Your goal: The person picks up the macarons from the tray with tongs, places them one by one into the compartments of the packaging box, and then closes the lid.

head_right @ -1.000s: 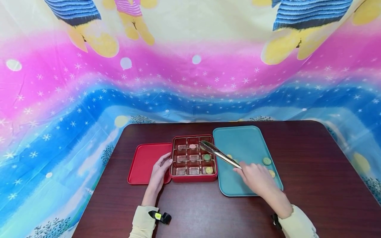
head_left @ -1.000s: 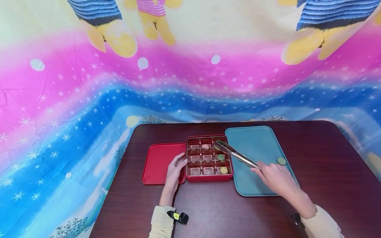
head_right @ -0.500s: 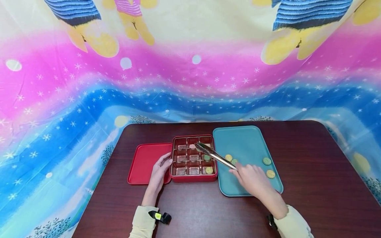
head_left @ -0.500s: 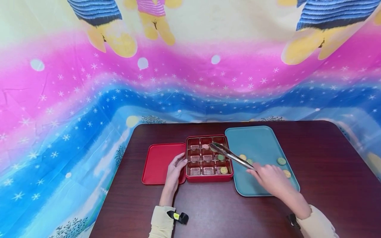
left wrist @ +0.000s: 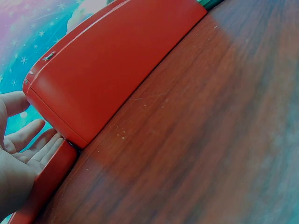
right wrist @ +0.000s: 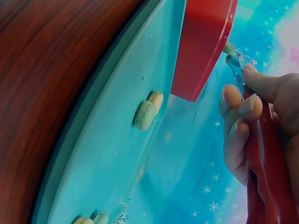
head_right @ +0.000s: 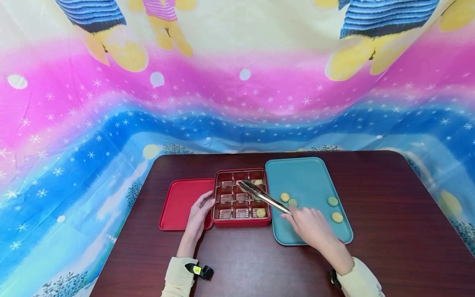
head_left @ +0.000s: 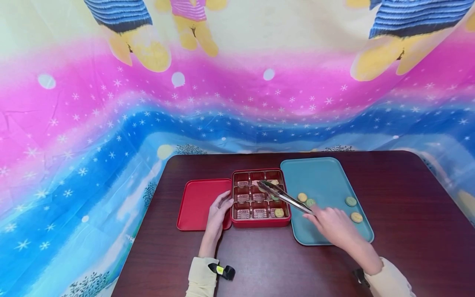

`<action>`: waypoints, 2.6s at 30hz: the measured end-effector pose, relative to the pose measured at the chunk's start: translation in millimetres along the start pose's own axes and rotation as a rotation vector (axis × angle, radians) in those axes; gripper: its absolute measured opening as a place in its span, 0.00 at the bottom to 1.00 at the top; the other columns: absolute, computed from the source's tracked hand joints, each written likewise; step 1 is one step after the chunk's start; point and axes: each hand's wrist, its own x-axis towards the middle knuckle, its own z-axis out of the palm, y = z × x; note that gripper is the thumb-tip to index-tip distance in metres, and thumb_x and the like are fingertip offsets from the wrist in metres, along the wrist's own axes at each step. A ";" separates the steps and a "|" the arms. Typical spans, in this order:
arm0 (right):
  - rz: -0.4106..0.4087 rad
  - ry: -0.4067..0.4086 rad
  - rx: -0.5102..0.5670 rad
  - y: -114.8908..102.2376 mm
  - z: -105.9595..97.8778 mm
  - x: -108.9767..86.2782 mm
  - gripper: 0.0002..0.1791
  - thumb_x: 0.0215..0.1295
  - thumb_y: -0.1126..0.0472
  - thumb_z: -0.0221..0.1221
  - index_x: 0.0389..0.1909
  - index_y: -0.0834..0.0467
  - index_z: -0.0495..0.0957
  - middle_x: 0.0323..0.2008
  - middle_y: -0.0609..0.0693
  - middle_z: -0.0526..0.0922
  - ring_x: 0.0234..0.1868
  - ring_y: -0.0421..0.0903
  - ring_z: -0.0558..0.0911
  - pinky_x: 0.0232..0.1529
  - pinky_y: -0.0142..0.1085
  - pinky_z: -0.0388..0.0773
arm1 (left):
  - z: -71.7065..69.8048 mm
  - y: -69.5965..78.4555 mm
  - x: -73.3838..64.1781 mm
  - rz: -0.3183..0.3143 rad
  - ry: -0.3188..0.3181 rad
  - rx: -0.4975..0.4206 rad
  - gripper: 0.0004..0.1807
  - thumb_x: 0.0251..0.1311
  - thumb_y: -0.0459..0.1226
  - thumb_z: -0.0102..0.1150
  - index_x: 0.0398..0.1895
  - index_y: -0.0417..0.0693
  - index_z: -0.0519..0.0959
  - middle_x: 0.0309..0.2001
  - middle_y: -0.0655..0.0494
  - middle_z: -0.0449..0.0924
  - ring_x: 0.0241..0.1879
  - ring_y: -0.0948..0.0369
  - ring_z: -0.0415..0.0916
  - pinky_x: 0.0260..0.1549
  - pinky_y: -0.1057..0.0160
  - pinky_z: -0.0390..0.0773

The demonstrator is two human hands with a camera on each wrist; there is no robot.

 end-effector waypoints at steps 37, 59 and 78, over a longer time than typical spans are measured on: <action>0.025 -0.064 0.022 -4.2 10.9 1.7 0.15 0.66 0.51 0.70 0.31 0.57 0.78 0.15 0.42 0.61 0.14 0.39 0.61 0.15 0.33 0.60 | -1.5 -0.5 0.7 -0.004 0.001 0.000 0.27 0.72 0.34 0.61 0.71 0.34 0.71 0.69 0.37 0.72 0.71 0.47 0.68 0.68 0.55 0.68; 0.083 0.188 -0.012 35.9 -8.1 -17.3 0.21 0.69 0.46 0.67 0.35 0.59 0.74 0.14 0.42 0.59 0.11 0.38 0.58 0.13 0.35 0.59 | -2.1 -1.5 1.2 0.004 -0.011 -0.008 0.27 0.72 0.34 0.61 0.71 0.34 0.71 0.69 0.36 0.72 0.71 0.47 0.68 0.69 0.53 0.67; 0.178 0.104 -0.012 54.3 -7.4 -41.0 0.21 0.63 0.50 0.71 0.39 0.62 0.76 0.13 0.43 0.59 0.11 0.40 0.59 0.13 0.37 0.59 | -0.4 0.0 0.2 0.010 -0.013 -0.001 0.27 0.72 0.34 0.61 0.71 0.34 0.71 0.69 0.37 0.73 0.70 0.48 0.69 0.67 0.57 0.69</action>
